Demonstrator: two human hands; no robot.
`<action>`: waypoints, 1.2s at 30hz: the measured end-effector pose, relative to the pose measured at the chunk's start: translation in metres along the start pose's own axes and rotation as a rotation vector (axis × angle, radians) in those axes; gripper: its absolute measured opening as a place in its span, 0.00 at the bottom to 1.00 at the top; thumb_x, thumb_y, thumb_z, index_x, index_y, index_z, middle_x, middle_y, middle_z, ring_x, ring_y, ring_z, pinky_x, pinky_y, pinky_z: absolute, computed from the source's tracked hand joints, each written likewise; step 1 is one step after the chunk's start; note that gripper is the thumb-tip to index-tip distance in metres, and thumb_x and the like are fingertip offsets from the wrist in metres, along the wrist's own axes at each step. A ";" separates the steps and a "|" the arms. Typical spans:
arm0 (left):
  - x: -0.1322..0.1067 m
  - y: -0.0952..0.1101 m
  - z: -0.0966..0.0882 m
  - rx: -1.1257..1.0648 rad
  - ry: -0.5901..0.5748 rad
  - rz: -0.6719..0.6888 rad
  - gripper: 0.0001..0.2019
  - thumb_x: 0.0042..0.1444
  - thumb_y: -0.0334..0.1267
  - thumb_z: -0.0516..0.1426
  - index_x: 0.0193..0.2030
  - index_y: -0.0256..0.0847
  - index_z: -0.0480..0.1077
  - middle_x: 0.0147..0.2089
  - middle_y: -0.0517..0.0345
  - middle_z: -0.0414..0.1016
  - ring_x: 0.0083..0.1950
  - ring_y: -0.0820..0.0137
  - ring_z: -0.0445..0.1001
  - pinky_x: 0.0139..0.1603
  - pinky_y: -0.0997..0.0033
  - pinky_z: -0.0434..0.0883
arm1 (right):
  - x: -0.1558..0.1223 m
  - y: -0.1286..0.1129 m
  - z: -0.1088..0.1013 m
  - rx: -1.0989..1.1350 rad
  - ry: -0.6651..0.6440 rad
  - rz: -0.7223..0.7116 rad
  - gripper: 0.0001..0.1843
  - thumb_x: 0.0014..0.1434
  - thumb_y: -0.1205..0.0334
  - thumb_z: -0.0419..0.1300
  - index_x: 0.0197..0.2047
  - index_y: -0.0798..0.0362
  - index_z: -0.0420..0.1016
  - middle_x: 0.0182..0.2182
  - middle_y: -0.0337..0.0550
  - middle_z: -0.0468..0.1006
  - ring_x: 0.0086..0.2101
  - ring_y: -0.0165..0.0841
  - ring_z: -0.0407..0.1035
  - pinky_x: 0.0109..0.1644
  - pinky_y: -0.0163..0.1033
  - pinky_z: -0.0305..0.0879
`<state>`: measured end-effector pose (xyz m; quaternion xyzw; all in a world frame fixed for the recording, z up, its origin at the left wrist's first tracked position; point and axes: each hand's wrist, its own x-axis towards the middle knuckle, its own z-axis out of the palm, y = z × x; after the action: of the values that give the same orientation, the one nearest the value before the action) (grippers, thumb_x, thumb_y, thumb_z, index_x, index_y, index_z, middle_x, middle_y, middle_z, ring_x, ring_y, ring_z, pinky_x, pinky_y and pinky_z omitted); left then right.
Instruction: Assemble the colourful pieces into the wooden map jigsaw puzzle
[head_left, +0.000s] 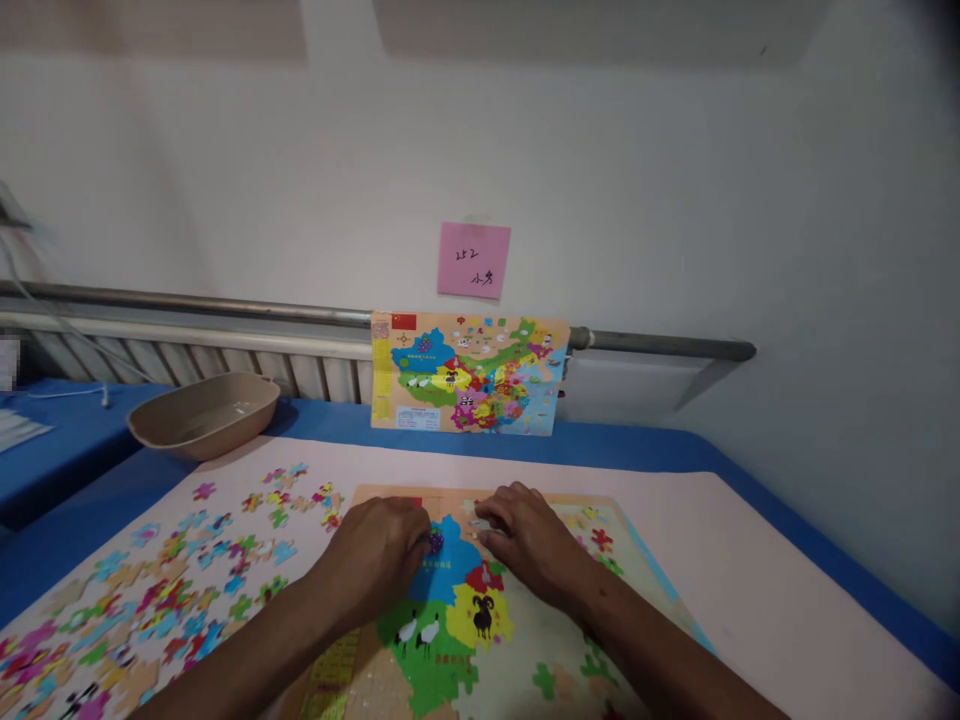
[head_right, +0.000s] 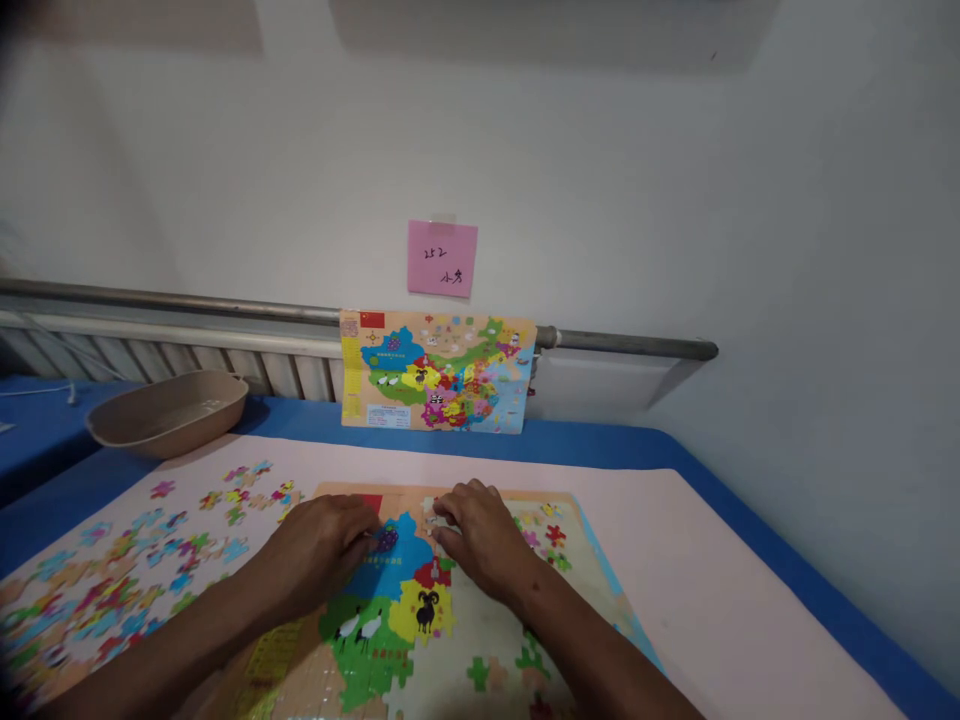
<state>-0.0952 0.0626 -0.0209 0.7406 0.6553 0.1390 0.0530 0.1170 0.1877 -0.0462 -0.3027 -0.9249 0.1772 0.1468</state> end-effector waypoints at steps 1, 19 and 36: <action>0.001 0.001 0.000 0.004 0.000 0.002 0.10 0.64 0.34 0.54 0.30 0.43 0.67 0.33 0.58 0.73 0.37 0.62 0.74 0.36 0.64 0.59 | 0.000 0.000 -0.001 0.000 0.000 -0.005 0.04 0.61 0.64 0.64 0.41 0.51 0.76 0.37 0.41 0.76 0.42 0.38 0.64 0.45 0.43 0.53; -0.052 0.002 -0.003 0.014 -0.063 -0.005 0.13 0.69 0.35 0.45 0.36 0.44 0.68 0.37 0.54 0.71 0.38 0.58 0.71 0.39 0.57 0.64 | -0.016 -0.009 -0.011 -0.246 -0.120 -0.142 0.16 0.65 0.71 0.53 0.51 0.47 0.75 0.43 0.47 0.72 0.45 0.41 0.59 0.48 0.46 0.51; -0.067 -0.007 0.000 -0.001 -0.043 -0.062 0.16 0.70 0.36 0.43 0.40 0.44 0.71 0.39 0.52 0.72 0.41 0.56 0.72 0.41 0.53 0.68 | -0.012 -0.011 -0.005 -0.245 -0.120 -0.139 0.14 0.66 0.70 0.52 0.48 0.48 0.76 0.42 0.47 0.73 0.44 0.41 0.60 0.47 0.46 0.51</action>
<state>-0.1087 -0.0025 -0.0317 0.7226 0.6768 0.1214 0.0718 0.1221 0.1730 -0.0389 -0.2425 -0.9654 0.0705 0.0652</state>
